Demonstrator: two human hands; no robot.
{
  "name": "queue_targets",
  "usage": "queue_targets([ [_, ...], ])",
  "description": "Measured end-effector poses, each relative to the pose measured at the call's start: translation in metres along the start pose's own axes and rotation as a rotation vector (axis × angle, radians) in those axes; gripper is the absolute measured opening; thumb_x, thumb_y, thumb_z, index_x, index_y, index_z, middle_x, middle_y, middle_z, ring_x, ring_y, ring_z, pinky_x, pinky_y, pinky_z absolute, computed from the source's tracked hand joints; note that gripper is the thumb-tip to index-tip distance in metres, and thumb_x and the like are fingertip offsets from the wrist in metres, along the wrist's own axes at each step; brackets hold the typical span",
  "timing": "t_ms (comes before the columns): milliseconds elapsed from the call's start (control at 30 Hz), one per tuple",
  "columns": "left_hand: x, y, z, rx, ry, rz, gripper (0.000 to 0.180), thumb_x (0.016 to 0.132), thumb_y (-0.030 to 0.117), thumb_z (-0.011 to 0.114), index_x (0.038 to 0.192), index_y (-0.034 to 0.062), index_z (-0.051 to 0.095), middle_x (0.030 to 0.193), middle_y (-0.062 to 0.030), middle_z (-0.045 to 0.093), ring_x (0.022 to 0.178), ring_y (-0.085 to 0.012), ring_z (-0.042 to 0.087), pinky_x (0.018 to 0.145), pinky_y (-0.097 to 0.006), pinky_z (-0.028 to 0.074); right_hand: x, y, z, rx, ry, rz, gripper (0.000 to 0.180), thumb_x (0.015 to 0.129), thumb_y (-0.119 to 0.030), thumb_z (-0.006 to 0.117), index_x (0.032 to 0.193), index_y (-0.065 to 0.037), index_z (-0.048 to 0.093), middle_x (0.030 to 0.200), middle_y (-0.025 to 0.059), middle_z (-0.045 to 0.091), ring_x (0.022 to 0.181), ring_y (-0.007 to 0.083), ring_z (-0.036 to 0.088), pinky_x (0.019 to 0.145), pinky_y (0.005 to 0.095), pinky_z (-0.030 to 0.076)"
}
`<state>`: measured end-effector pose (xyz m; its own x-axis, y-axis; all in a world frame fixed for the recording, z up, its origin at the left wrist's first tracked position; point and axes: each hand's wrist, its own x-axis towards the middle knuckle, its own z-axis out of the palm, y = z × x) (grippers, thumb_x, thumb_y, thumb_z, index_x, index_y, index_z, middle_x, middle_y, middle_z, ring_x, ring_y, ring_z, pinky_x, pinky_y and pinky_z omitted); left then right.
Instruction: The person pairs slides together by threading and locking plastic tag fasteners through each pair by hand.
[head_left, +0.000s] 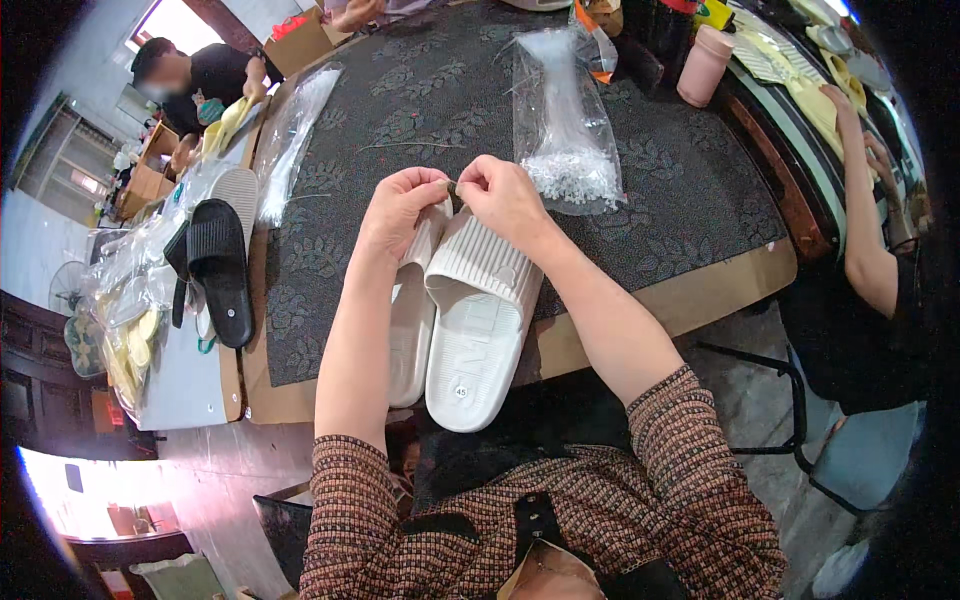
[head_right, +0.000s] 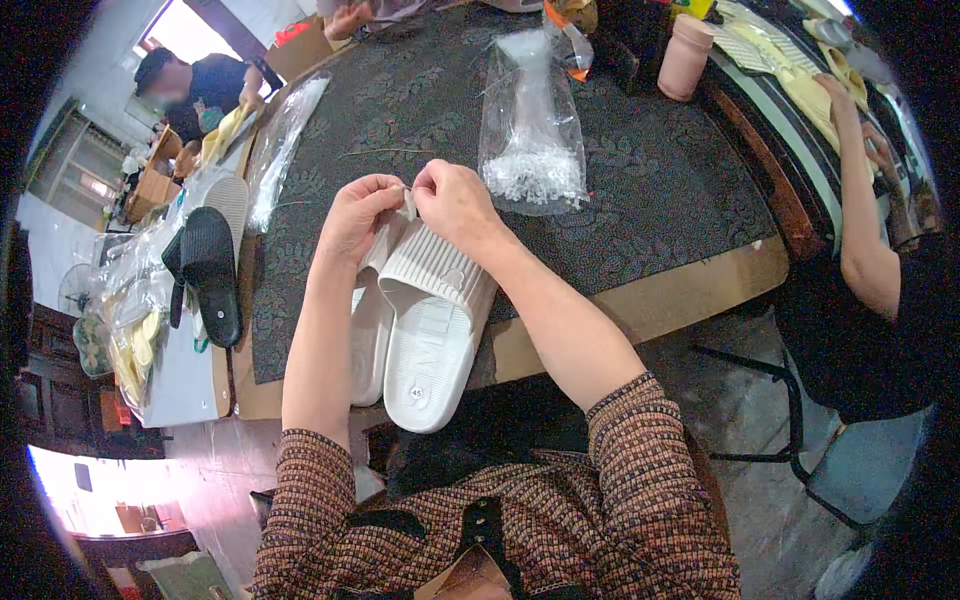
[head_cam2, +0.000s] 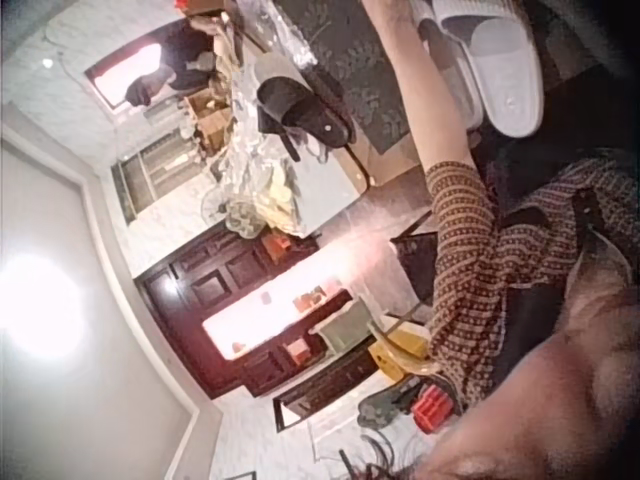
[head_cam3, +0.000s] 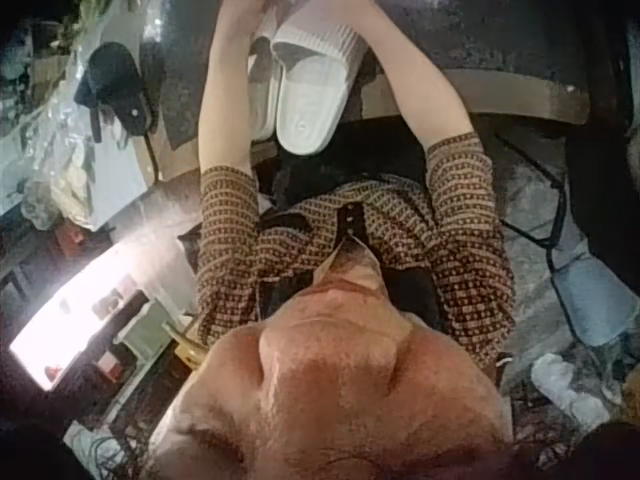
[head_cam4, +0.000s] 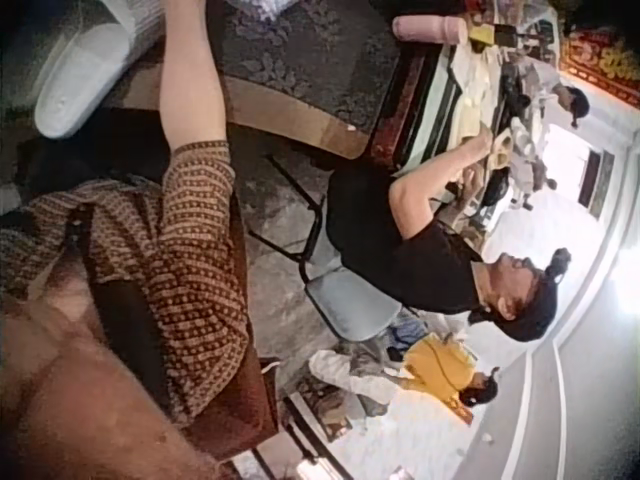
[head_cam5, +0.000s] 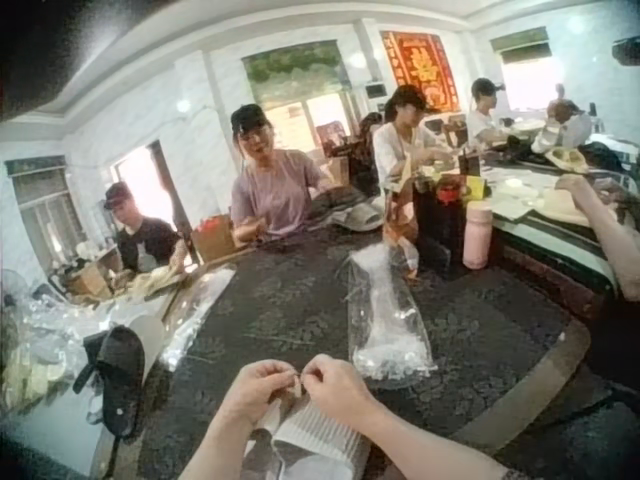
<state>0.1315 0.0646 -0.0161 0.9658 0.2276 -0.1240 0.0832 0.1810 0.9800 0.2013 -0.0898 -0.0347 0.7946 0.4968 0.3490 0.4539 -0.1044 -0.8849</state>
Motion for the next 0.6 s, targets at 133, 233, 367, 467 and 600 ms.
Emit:
queue_targets([
  [133, 0.0015, -0.0019, -0.0006, 0.034, 0.033, -0.023, 0.010, 0.080, 0.004, 0.066, 0.089, 0.0004, 0.062, 0.080, -0.0031, 0.063, 0.071, -0.0088, 0.058, 0.065, -0.021, 0.047, -0.0003, 0.0006, 0.0019, -0.042, 0.013, -0.008, 0.015, 0.077, -0.013, 0.057, 0.080, -0.001, 0.064, 0.078, 0.0190, 0.065, 0.076, 0.0347, 0.063, 0.069, 0.0416, 0.050],
  [233, 0.0007, -0.0015, 0.0012, 0.144, 0.027, -0.016, 0.009, 0.081, 0.003, 0.065, 0.089, 0.0005, 0.062, 0.080, -0.0035, 0.063, 0.072, -0.0093, 0.058, 0.065, -0.021, 0.047, 0.0005, 0.0003, 0.0017, -0.024, 0.002, 0.002, 0.014, 0.077, -0.014, 0.058, 0.079, -0.001, 0.064, 0.078, 0.0188, 0.065, 0.077, 0.0346, 0.063, 0.069, 0.0419, 0.050],
  [367, 0.0003, -0.0023, 0.0044, 0.036, 0.036, 0.061, 0.009, 0.081, 0.004, 0.065, 0.089, 0.0012, 0.062, 0.080, -0.0035, 0.063, 0.072, -0.0097, 0.058, 0.065, -0.021, 0.047, 0.0004, 0.0016, 0.0017, -0.019, -0.001, 0.018, 0.015, 0.077, -0.014, 0.058, 0.079, -0.001, 0.064, 0.079, 0.0184, 0.065, 0.077, 0.0341, 0.063, 0.070, 0.0419, 0.050],
  [467, -0.0007, -0.0013, 0.0069, -0.024, 0.029, 0.068, 0.008, 0.081, 0.004, 0.064, 0.089, 0.0017, 0.062, 0.080, -0.0033, 0.062, 0.072, -0.0099, 0.058, 0.065, -0.021, 0.047, 0.0003, 0.0032, 0.0018, -0.050, -0.012, 0.011, 0.015, 0.077, -0.015, 0.058, 0.081, -0.001, 0.063, 0.079, 0.0181, 0.065, 0.078, 0.0336, 0.063, 0.070, 0.0417, 0.050],
  [600, -0.0003, -0.0035, 0.0033, 0.007, 0.041, 0.085, 0.006, 0.083, 0.006, 0.063, 0.088, 0.0028, 0.062, 0.080, -0.0028, 0.062, 0.073, -0.0095, 0.057, 0.066, -0.022, 0.047, 0.0002, 0.0024, 0.0064, -0.009, -0.007, -0.013, 0.016, 0.079, -0.016, 0.060, 0.084, -0.001, 0.062, 0.078, 0.0161, 0.065, 0.074, 0.0289, 0.064, 0.066, 0.0371, 0.050],
])
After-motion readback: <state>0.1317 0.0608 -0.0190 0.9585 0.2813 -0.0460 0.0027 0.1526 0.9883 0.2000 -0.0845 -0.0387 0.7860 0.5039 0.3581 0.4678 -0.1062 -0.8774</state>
